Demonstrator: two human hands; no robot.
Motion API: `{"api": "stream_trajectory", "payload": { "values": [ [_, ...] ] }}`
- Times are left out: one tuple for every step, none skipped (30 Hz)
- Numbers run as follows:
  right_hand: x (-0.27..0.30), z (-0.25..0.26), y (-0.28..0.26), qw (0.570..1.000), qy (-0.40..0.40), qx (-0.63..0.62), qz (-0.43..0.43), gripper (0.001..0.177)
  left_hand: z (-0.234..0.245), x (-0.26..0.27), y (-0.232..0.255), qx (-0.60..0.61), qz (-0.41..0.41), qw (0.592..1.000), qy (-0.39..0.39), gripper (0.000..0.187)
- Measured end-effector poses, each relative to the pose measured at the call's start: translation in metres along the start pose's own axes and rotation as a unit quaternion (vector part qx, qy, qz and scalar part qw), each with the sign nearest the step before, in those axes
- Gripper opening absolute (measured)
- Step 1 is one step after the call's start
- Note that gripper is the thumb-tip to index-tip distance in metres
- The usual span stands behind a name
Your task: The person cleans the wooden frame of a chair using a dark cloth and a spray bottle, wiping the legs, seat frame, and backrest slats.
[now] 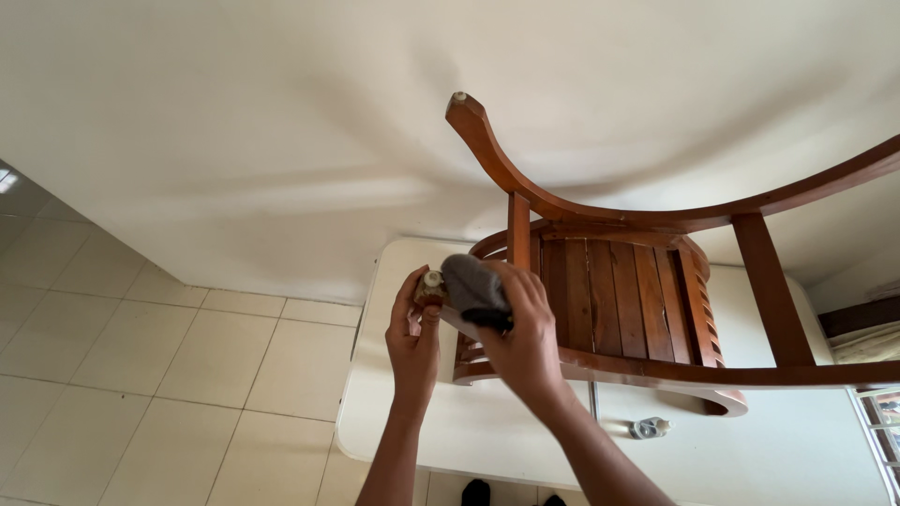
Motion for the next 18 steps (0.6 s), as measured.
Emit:
{"api": "stream_trajectory", "payload": {
  "values": [
    [0.002, 0.000, -0.009, 0.999, 0.006, 0.021, 0.039, 0.065, 0.000, 0.000, -0.001, -0.001, 0.008, 1.000, 0.001, 0.047],
    [0.005, 0.002, -0.012, 0.999, 0.005, 0.022, 0.039, 0.065, 0.001, 0.000, -0.002, -0.002, 0.017, 1.000, 0.002, 0.048],
    [0.008, 0.004, -0.011, 1.000, -0.007, 0.016, 0.018, 0.065, 0.001, 0.000, -0.002, -0.002, 0.016, 1.000, 0.002, 0.048],
    [0.012, 0.006, -0.010, 1.000, -0.020, 0.011, -0.003, 0.064, 0.001, 0.000, -0.002, 0.004, 0.020, 1.000, 0.001, 0.048],
    [0.015, 0.010, -0.008, 1.000, -0.019, 0.011, -0.002, 0.064, 0.001, 0.000, -0.003, 0.010, 0.024, 1.000, 0.000, 0.047],
    [0.015, 0.014, -0.005, 1.000, -0.020, 0.012, -0.018, 0.061, 0.001, -0.001, -0.002, 0.010, 0.023, 1.000, -0.001, 0.047],
    [0.015, 0.016, -0.001, 0.999, -0.021, 0.014, -0.033, 0.059, 0.001, 0.000, -0.002, 0.021, 0.024, 0.999, -0.005, 0.048],
    [0.013, 0.017, 0.000, 0.999, -0.021, 0.014, -0.032, 0.059, 0.001, 0.000, -0.002, 0.033, 0.024, 0.999, -0.008, 0.048],
    [0.010, 0.018, 0.004, 0.998, -0.024, 0.016, -0.047, 0.059, 0.001, 0.000, -0.002, 0.033, 0.025, 0.999, -0.009, 0.048],
    [0.009, 0.017, 0.007, 0.998, -0.027, 0.019, -0.062, 0.060, 0.001, 0.000, -0.002, 0.022, 0.021, 1.000, -0.007, 0.047],
    [0.007, 0.012, 0.008, 0.997, -0.027, 0.019, -0.063, 0.060, 0.001, 0.000, -0.001, 0.012, 0.015, 1.000, -0.006, 0.047],
    [0.004, 0.007, 0.010, 0.998, -0.019, 0.008, -0.062, 0.059, 0.000, 0.000, 0.000, 0.012, 0.016, 1.000, -0.007, 0.047],
    [0.003, 0.002, 0.012, 0.998, -0.012, -0.003, -0.061, 0.058, 0.001, 0.000, 0.000, 0.009, 0.020, 1.000, -0.008, 0.047],
    [0.007, -0.002, 0.012, 0.998, -0.011, -0.004, -0.062, 0.058, 0.001, -0.001, 0.000, 0.006, 0.025, 1.000, -0.009, 0.047],
    [0.014, -0.004, 0.008, 0.999, 0.003, -0.008, -0.040, 0.060, 0.001, -0.001, 0.000, 0.006, 0.025, 1.000, -0.009, 0.047],
    [0.020, -0.004, 0.005, 1.000, 0.017, -0.012, -0.019, 0.061, 0.001, -0.002, 0.001, 0.006, 0.025, 1.000, -0.011, 0.046],
    [0.027, -0.002, 0.005, 1.000, 0.016, -0.012, -0.020, 0.061, 0.001, -0.001, 0.001, 0.006, 0.027, 1.000, -0.013, 0.046],
    [0.035, 0.001, 0.002, 1.000, 0.011, -0.006, 0.006, 0.065, 0.001, -0.001, 0.002, 0.006, 0.029, 0.999, -0.013, 0.046]
  ]
}}
Point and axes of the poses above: each hand's wrist, its own x-axis away from the middle knuckle, its own z-axis out of the back of the hand, y = z × x, the point moved 5 cm from there along -x, towards the middle knuckle, and after that the axes turned 8 degrees about -x, right-handed, at the moved point
